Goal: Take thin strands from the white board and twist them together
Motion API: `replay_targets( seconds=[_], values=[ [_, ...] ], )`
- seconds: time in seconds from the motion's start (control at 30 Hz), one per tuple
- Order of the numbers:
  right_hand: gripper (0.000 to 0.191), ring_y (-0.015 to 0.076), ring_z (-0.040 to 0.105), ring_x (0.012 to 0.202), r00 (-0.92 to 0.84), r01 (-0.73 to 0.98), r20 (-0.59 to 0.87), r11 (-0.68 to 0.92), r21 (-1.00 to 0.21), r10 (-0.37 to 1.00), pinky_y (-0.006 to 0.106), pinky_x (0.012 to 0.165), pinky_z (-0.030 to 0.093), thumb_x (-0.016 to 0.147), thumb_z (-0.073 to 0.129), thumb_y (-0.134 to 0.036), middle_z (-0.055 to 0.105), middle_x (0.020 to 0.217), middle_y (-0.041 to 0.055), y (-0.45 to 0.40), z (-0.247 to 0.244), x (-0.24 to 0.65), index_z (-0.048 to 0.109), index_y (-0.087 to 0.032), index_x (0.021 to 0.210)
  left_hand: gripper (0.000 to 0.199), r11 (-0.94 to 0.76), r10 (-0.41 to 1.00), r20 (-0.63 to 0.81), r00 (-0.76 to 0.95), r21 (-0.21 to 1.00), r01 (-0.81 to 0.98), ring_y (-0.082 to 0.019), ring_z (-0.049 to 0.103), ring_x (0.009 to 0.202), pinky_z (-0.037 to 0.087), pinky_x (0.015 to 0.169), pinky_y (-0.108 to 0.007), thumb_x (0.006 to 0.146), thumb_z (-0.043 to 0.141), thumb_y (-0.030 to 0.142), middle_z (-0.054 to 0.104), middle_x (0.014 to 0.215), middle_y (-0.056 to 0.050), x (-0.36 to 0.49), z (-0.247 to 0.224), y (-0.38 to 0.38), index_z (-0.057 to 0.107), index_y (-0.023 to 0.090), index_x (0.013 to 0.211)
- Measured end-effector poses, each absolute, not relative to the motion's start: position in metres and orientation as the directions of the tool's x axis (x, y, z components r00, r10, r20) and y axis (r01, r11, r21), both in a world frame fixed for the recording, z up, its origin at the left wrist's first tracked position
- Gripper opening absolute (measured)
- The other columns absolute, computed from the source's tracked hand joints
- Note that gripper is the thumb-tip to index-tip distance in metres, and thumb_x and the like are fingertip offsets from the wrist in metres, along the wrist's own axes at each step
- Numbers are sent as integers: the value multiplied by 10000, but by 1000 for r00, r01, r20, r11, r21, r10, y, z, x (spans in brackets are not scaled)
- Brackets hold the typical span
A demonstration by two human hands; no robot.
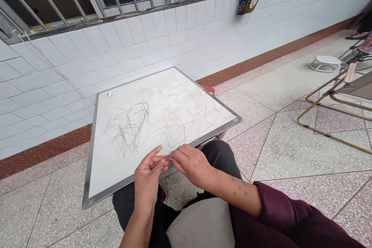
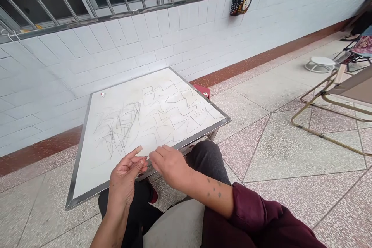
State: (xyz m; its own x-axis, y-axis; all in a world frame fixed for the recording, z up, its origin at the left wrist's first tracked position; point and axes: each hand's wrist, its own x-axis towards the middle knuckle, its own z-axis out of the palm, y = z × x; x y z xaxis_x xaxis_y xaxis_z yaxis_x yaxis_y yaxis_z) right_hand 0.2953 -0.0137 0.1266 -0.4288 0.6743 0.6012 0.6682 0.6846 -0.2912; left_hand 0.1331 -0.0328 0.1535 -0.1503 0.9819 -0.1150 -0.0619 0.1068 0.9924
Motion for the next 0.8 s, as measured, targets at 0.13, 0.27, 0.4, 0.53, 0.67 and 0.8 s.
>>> replay_targets(
  seconds=[0.13,0.27,0.4,0.53,0.67,0.8],
  values=[
    [126,168,570,728,-370,669,551,626,-399,748,277,631,427,969,484,-176,617,791,40,-17,121,289,599,-180,918,553,124,977,-133,-165,990,-62,-168,678,781,551,700,-277,712,793,368,725,817,-14,135,153,-31,658,198,1220],
    [89,159,595,709,-341,659,504,584,-474,794,262,617,438,953,514,-172,636,788,30,-19,117,285,597,-181,922,565,147,977,-151,-150,988,-38,-169,678,787,542,692,-265,715,789,364,728,808,-14,133,156,-29,647,189,1233],
    [73,160,616,734,-340,629,493,583,-514,801,256,641,455,948,538,-171,656,808,33,-19,115,284,606,-187,927,564,166,976,-168,-139,986,-28,-176,679,776,533,667,-263,706,788,370,734,811,-26,130,156,-28,653,176,1218],
    [100,157,626,740,-325,616,497,579,-534,805,254,665,475,965,525,-187,663,808,34,-21,113,282,617,-199,927,555,167,975,-167,-146,986,-16,-182,679,765,526,665,-270,694,788,370,735,797,-32,130,155,-27,665,167,1196],
    [122,173,653,790,-339,587,488,586,-558,805,275,706,516,969,521,-190,689,855,51,-21,113,283,640,-195,997,566,174,973,-175,-150,984,-22,-193,684,771,524,661,-275,676,795,387,735,787,-35,128,158,-26,671,162,1180],
    [209,186,675,880,-377,531,463,596,-602,802,298,763,546,965,539,-206,720,962,66,-17,114,289,649,-216,1142,604,178,970,-176,-168,984,-8,-206,694,764,519,635,-278,648,808,407,734,805,-42,121,163,-25,669,159,1181]
  ],
)
